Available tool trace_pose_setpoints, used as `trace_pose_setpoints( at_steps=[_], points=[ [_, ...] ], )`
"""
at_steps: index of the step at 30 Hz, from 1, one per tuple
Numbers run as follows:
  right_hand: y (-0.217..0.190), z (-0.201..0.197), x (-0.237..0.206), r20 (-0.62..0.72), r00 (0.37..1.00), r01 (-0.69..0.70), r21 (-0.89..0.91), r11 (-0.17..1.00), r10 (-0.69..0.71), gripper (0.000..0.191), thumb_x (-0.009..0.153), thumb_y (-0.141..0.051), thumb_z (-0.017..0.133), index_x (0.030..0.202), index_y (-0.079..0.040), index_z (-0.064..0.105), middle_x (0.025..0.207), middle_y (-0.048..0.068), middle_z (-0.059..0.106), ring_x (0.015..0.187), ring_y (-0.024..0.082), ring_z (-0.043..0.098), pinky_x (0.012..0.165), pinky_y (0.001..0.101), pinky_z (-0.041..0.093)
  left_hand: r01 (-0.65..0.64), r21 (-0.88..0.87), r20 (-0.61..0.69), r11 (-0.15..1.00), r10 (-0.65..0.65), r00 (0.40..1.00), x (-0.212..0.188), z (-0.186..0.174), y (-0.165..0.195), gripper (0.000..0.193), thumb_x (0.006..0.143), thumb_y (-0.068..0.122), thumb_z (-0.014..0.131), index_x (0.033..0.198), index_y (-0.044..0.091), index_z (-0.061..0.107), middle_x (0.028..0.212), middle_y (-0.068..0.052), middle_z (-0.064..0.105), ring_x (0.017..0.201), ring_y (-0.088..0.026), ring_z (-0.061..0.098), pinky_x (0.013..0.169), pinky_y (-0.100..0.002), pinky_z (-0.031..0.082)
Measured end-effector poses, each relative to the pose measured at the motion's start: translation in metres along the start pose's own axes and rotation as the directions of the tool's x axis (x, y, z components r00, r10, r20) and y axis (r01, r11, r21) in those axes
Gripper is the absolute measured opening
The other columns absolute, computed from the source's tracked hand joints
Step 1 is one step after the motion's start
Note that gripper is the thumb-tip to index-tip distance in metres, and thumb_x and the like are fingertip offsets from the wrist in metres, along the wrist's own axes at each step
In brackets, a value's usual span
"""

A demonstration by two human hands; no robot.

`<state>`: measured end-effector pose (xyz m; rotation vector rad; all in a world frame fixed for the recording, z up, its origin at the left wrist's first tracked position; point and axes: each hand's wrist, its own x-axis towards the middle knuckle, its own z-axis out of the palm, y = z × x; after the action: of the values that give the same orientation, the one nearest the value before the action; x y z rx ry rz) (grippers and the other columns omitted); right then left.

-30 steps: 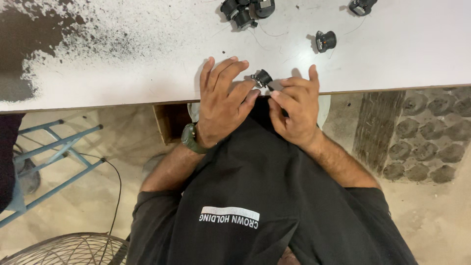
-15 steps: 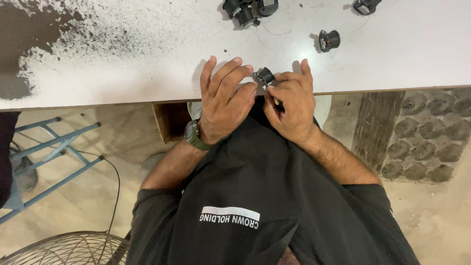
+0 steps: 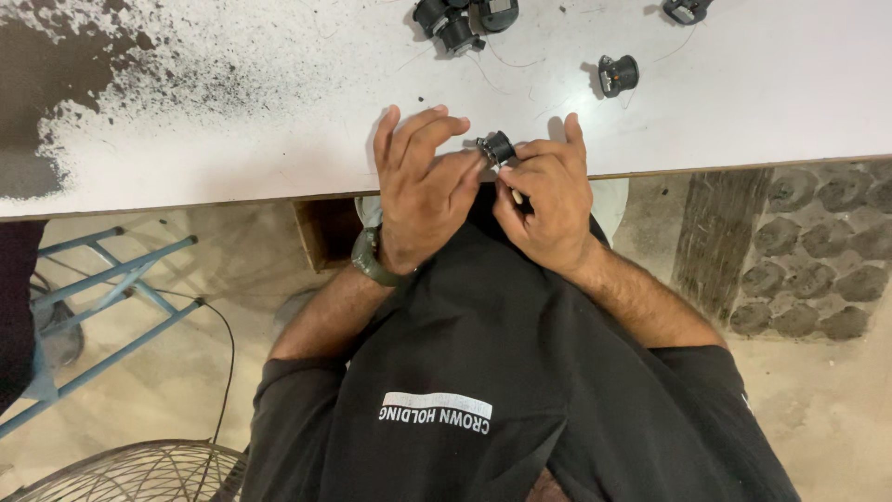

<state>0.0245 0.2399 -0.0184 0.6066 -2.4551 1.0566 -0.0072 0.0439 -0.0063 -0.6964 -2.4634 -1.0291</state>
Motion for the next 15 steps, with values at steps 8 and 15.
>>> trace_pose_setpoints(
  at_steps=[8, 15],
  points=[
    [0.0006, 0.0020, 0.0027, -0.014, 1.000, 0.004, 0.007, 1.000, -0.004, 0.032, 0.084, 0.010, 0.079, 0.105, -0.006, 0.061, 0.096, 0.008, 0.066, 0.110, 0.030, 0.066, 0.128, 0.0629, 0.021, -0.012, -0.010, 0.000, 1.000, 0.012, 1.000, -0.0022, 0.0005, 0.0005, 0.017, 0.089, 0.006, 0.081, 0.096, 0.012, 0.066, 0.126, -0.001, 0.063, 0.135, -0.025, 0.053, 0.125, -0.056, 0.027],
    [0.0007, 0.0012, 0.0035, 0.002, 1.000, 0.010, 0.021, 1.000, -0.011, 0.032, 0.084, 0.009, 0.080, 0.106, -0.005, 0.060, 0.095, 0.008, 0.065, 0.110, 0.031, 0.065, 0.127, 0.0637, 0.021, -0.193, 0.062, 0.012, 0.979, 0.193, 0.981, -0.0017, -0.0007, -0.0055, 0.019, 0.091, 0.004, 0.082, 0.104, 0.009, 0.069, 0.134, -0.007, 0.060, 0.141, -0.029, 0.048, 0.124, -0.055, 0.033]
  ],
)
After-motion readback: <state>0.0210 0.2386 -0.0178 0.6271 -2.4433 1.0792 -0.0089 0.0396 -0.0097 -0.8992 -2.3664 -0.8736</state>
